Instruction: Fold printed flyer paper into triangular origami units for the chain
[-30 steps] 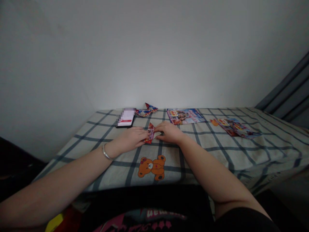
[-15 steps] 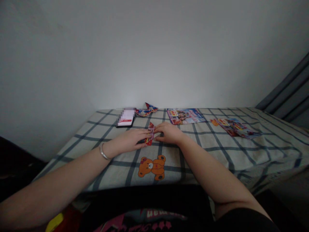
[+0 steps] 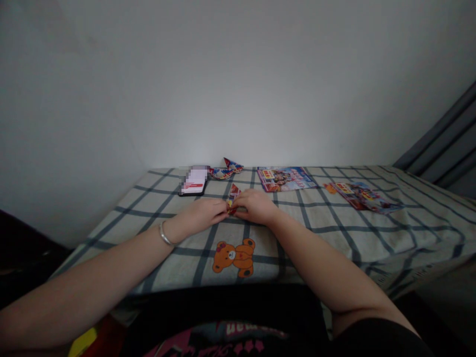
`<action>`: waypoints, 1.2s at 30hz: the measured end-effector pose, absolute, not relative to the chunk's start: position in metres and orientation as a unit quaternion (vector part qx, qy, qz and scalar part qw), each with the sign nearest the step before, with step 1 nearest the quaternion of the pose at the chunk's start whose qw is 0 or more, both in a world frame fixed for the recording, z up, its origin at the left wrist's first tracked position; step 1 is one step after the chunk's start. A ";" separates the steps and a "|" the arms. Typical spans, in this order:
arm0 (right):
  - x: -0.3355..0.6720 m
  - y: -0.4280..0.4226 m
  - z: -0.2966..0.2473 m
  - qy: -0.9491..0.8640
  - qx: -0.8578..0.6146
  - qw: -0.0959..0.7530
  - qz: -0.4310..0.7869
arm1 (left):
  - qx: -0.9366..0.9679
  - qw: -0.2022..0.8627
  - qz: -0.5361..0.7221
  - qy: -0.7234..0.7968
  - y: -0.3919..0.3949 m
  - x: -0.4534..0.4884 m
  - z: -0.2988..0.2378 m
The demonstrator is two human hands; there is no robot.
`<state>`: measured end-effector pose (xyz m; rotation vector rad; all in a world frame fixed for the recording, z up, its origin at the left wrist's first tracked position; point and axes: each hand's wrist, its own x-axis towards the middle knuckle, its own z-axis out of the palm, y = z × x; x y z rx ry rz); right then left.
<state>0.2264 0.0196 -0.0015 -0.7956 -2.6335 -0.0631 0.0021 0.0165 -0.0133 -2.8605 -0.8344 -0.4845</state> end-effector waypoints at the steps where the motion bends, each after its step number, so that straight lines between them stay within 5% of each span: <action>1: 0.226 0.019 0.000 -0.940 -0.279 0.191 -0.037 | -0.949 0.049 -0.165 -0.264 0.018 0.002 -0.014; 9: 0.227 0.020 0.002 -0.951 -0.243 0.172 -0.085 | -0.960 -0.050 -0.186 -0.204 0.024 -0.004 -0.010; 36: 0.216 0.027 -0.017 -0.919 -0.328 0.211 -0.062 | -0.960 -0.024 -0.154 -0.232 0.015 -0.010 0.005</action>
